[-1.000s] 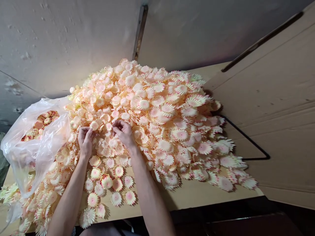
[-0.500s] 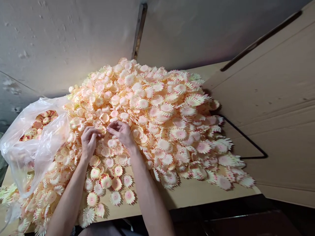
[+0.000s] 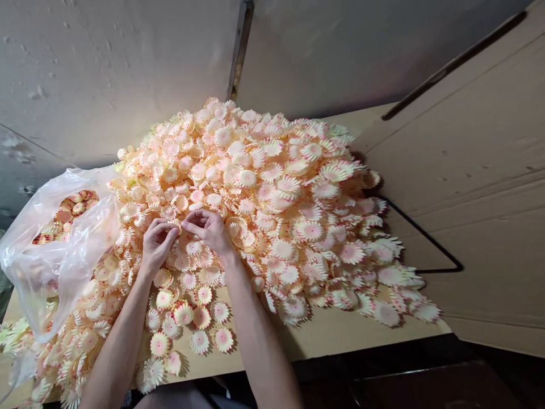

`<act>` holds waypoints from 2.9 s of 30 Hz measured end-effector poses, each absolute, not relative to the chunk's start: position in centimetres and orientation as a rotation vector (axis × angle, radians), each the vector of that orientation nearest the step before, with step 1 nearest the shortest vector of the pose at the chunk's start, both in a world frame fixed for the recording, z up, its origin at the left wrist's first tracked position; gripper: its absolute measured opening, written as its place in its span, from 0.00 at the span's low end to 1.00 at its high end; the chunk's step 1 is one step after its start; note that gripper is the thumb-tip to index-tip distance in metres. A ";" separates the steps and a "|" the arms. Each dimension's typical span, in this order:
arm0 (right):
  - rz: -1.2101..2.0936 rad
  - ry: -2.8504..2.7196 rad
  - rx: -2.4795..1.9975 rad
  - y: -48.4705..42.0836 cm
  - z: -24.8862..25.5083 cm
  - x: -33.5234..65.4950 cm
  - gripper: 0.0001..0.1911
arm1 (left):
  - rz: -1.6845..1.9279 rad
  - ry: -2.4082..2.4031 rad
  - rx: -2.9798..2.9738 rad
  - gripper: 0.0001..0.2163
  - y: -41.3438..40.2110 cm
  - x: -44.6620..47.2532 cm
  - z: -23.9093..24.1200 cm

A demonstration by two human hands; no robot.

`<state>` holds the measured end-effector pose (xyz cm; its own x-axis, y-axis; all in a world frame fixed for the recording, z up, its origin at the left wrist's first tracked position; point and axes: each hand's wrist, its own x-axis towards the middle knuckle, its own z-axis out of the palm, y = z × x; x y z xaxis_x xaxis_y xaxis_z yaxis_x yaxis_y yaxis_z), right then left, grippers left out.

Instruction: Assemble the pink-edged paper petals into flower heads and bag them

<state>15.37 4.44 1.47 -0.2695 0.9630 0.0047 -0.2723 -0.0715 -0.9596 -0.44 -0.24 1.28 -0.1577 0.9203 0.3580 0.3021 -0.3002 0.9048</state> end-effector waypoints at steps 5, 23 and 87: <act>1.558 -1.140 -0.879 4.3 1.7 15.3 0.15 | 1.464 1.402 1.566 0.09 -0.3 -0.4 1.5; 1.494 -1.177 -0.907 4.6 1.3 15.2 0.16 | 1.487 1.487 1.664 0.09 0.0 -0.2 1.3; 1.511 -1.253 -0.933 4.2 1.6 15.4 0.13 | 1.432 1.438 1.820 0.05 -0.3 -0.1 1.7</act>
